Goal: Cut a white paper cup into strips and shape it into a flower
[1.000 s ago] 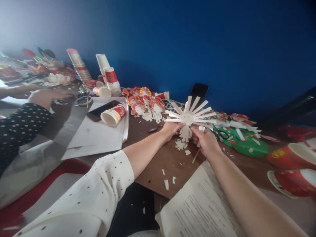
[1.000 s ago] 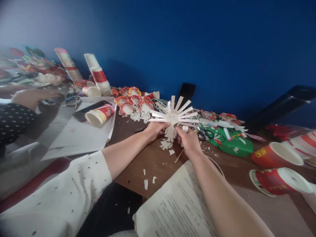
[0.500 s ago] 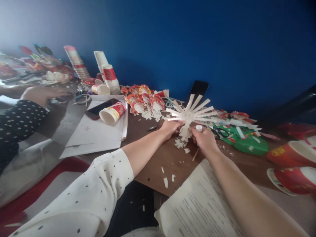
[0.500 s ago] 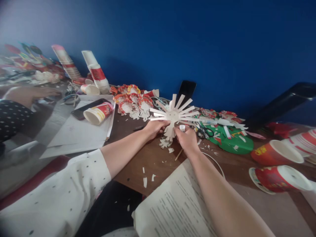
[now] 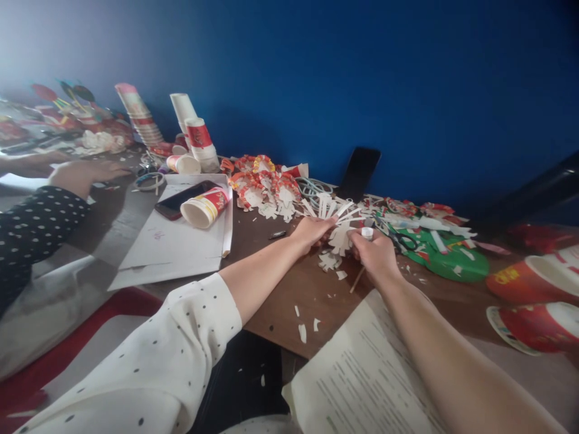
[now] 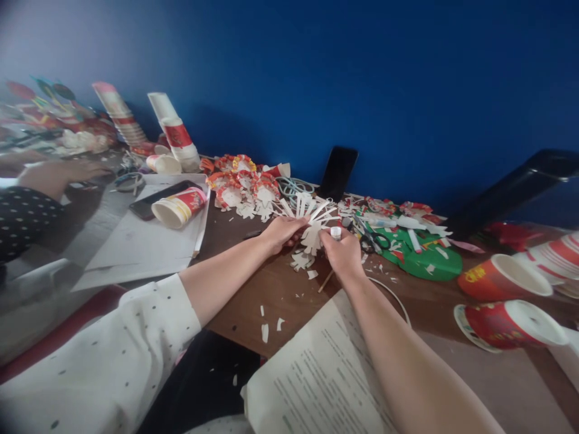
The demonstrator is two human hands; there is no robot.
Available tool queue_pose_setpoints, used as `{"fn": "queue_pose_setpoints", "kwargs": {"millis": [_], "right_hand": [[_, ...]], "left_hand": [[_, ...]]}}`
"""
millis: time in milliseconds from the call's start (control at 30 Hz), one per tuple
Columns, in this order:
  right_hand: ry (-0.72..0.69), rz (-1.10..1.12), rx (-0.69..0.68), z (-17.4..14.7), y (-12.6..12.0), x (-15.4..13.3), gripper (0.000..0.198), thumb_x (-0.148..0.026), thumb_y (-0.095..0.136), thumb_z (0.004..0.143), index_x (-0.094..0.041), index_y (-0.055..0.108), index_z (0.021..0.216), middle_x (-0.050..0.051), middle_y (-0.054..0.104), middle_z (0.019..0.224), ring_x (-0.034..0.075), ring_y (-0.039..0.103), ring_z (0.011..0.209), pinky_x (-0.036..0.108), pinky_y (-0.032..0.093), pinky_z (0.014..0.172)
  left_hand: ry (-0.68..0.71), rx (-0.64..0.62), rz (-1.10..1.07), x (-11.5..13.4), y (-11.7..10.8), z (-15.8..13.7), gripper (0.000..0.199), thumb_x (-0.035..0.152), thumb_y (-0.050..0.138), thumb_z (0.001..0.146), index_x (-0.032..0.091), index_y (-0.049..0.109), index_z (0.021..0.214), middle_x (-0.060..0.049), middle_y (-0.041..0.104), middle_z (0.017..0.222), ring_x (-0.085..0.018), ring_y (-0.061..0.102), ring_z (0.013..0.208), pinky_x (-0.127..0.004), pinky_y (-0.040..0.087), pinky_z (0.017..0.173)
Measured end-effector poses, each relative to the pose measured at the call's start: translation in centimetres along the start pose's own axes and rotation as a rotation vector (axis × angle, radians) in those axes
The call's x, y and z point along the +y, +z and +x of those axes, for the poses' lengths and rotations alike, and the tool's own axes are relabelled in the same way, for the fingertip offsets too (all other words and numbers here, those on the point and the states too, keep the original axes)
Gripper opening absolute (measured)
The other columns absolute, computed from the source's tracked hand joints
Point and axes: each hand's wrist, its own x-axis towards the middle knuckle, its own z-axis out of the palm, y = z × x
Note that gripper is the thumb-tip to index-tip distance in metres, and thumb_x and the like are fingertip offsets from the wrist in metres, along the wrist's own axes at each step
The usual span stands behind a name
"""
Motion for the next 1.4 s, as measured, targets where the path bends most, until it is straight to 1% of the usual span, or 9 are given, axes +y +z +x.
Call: {"fn": "queue_pose_setpoints", "kwargs": {"millis": [133, 467, 600, 700, 800, 867, 1033, 1233, 1400], "right_hand": [[0.018, -0.018, -0.014, 0.0, -0.1, -0.2, 0.022, -0.039, 0.065, 0.067, -0.018, 0.062, 0.071, -0.005, 0.049, 0.046, 0.011, 0.042, 0.044, 0.025, 0.036, 0.046], [-0.013, -0.069, -0.005, 0.3, -0.3, -0.1, 0.031, -0.046, 0.066, 0.066, -0.017, 0.068, 0.078, -0.002, 0.055, 0.051, 0.013, 0.049, 0.049, 0.025, 0.040, 0.052], [-0.008, -0.033, 0.084, 1.2, -1.7, -0.4, 0.033, -0.051, 0.062, 0.072, -0.019, 0.065, 0.080, 0.001, 0.058, 0.056, 0.015, 0.051, 0.050, 0.028, 0.042, 0.049], [0.099, 0.051, 0.152, 2.8, -3.5, 0.1, 0.026, -0.046, 0.059, 0.074, -0.021, 0.061, 0.076, 0.005, 0.062, 0.068, 0.016, 0.054, 0.052, 0.031, 0.045, 0.048], [0.138, -0.146, 0.082, 4.3, -5.3, 1.2, 0.016, -0.037, 0.057, 0.074, -0.022, 0.062, 0.079, 0.007, 0.066, 0.075, 0.020, 0.060, 0.058, 0.035, 0.047, 0.053], [0.086, -0.449, -0.005, 4.7, -6.2, 1.7, 0.014, -0.033, 0.056, 0.073, -0.021, 0.063, 0.077, 0.008, 0.066, 0.069, 0.023, 0.061, 0.062, 0.035, 0.047, 0.057], [0.024, -1.050, -0.077, 3.7, -6.8, 0.8, 0.031, -0.041, 0.054, 0.076, -0.020, 0.068, 0.093, 0.014, 0.069, 0.091, 0.031, 0.064, 0.082, 0.041, 0.046, 0.069], [-0.148, -1.090, 0.044, 2.3, -5.5, -1.0, 0.042, -0.049, 0.050, 0.082, -0.025, 0.067, 0.112, 0.016, 0.063, 0.115, 0.033, 0.060, 0.099, 0.043, 0.045, 0.076], [-0.062, -1.157, -0.069, 2.7, -3.3, -0.9, 0.035, -0.041, 0.052, 0.080, -0.025, 0.067, 0.107, 0.014, 0.067, 0.106, 0.031, 0.063, 0.096, 0.042, 0.047, 0.076]], "left_hand": [[0.090, -0.131, 0.067, -0.2, -0.1, -0.2, 0.024, 0.035, 0.076, 0.067, 0.014, 0.068, 0.077, 0.005, 0.049, 0.051, -0.005, 0.039, 0.045, -0.019, 0.028, 0.043], [0.114, -0.086, 0.214, -0.2, -0.1, -0.2, 0.015, 0.020, 0.067, 0.066, 0.015, 0.067, 0.080, 0.004, 0.051, 0.052, -0.008, 0.045, 0.048, -0.019, 0.032, 0.044], [0.146, -0.032, 0.336, -0.6, -0.1, -0.2, 0.012, 0.018, 0.063, 0.064, 0.016, 0.066, 0.075, 0.003, 0.051, 0.049, -0.008, 0.043, 0.043, -0.020, 0.032, 0.043], [0.158, -0.005, 0.398, -1.0, -0.1, 0.2, 0.011, 0.018, 0.062, 0.062, 0.016, 0.066, 0.072, 0.002, 0.052, 0.048, -0.009, 0.043, 0.042, -0.020, 0.032, 0.042], [0.169, -0.008, 0.438, -1.1, -0.1, 0.3, 0.010, 0.019, 0.061, 0.061, 0.016, 0.065, 0.069, 0.002, 0.051, 0.048, -0.009, 0.043, 0.042, -0.021, 0.033, 0.042], [0.170, -0.002, 0.451, -1.0, -0.2, 0.2, 0.009, 0.020, 0.060, 0.061, 0.016, 0.064, 0.068, 0.002, 0.051, 0.049, -0.009, 0.043, 0.042, -0.021, 0.033, 0.043], [0.259, 0.083, 0.431, 0.0, -0.5, -0.5, 0.005, 0.022, 0.058, 0.065, 0.018, 0.061, 0.066, 0.001, 0.057, 0.057, -0.010, 0.048, 0.051, -0.021, 0.035, 0.049], [0.382, 0.135, 0.369, 0.7, -0.6, -0.9, 0.005, 0.022, 0.056, 0.069, 0.019, 0.059, 0.069, -0.001, 0.062, 0.068, -0.011, 0.053, 0.061, -0.022, 0.039, 0.058], [0.422, 0.027, 0.471, 0.7, -0.4, -1.3, 0.005, 0.021, 0.055, 0.069, 0.018, 0.060, 0.069, 0.000, 0.060, 0.064, -0.011, 0.053, 0.061, -0.022, 0.040, 0.059]]}}
